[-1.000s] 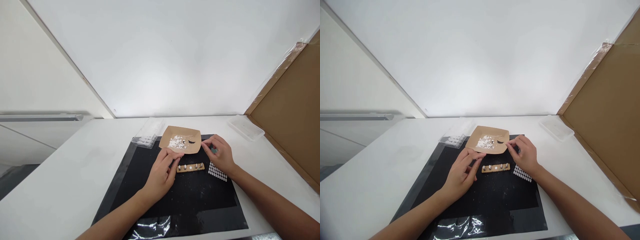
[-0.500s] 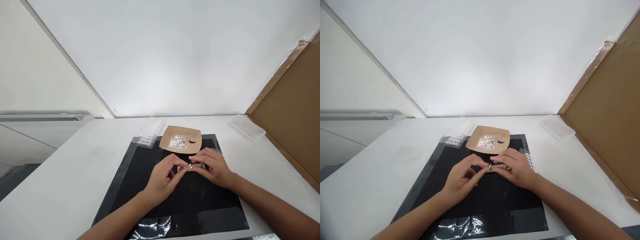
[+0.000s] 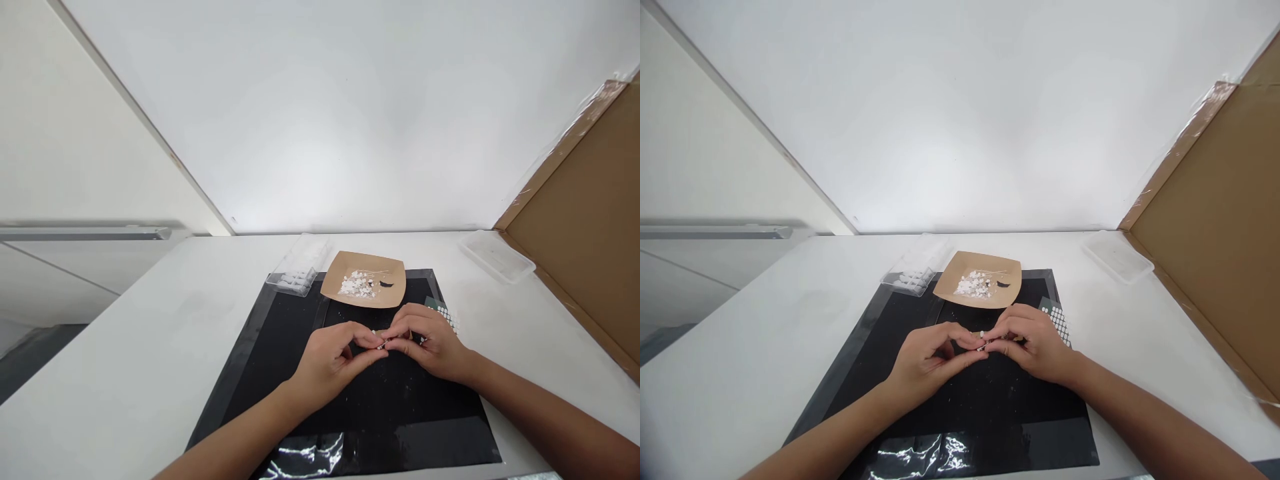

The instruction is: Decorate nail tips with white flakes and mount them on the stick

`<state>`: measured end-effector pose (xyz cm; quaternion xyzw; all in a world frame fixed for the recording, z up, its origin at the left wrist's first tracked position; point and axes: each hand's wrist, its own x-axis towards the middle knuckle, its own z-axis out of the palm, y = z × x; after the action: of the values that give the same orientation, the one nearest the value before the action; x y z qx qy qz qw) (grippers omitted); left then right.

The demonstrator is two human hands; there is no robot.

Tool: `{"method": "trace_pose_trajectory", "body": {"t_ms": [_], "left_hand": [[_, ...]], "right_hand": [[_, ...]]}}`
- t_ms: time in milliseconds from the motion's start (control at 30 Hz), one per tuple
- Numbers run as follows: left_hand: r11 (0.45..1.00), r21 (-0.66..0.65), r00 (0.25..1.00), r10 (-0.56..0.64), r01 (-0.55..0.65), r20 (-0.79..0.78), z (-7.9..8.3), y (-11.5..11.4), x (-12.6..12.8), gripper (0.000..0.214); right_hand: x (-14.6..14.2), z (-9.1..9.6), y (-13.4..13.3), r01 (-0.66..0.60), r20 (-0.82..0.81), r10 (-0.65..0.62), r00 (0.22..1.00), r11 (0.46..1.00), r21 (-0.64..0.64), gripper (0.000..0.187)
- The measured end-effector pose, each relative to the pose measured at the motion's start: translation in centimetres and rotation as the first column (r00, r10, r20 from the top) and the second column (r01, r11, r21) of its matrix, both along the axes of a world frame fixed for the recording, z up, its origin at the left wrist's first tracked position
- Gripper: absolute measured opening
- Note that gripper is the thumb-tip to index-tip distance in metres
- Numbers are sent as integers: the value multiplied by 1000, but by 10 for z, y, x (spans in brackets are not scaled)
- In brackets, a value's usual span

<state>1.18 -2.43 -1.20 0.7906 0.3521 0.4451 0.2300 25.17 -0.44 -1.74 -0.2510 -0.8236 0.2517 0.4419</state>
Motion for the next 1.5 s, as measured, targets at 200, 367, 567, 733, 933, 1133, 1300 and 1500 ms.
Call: {"method": "trace_pose_trajectory", "body": {"t_ms": [200,367,567,733,933,1133,1300,1500], "left_hand": [[998,-35,998,57,-58,-30,-2,-2,0,25],[997,30,985,68,-64,-156,-6,4,-4,30],[993,65,945,117,-102,-306,-11,11,-7,44],[994,41,931,107,-98,-349,-12,11,-7,38],[997,15,925,79,-79,-371,-12,12,-6,31],[997,-8,922,65,-73,-383,-11,12,-5,32],[995,-58,914,49,-79,-402,-15,12,-6,28],[992,-97,908,34,-81,-417,-16,11,-6,26]], "right_hand": [[-1,-1,-2,55,47,-54,997,998,-6,9],[0,1,0,88,89,-91,992,996,33,7],[6,-2,6,111,132,-131,983,983,149,14],[10,-4,8,75,210,-116,971,978,193,19],[9,-3,7,46,323,-124,938,970,238,27],[4,-2,7,29,383,-139,913,960,280,32],[1,-3,5,45,479,-211,852,941,334,29],[-2,-3,4,35,546,-209,812,950,311,26]]}}
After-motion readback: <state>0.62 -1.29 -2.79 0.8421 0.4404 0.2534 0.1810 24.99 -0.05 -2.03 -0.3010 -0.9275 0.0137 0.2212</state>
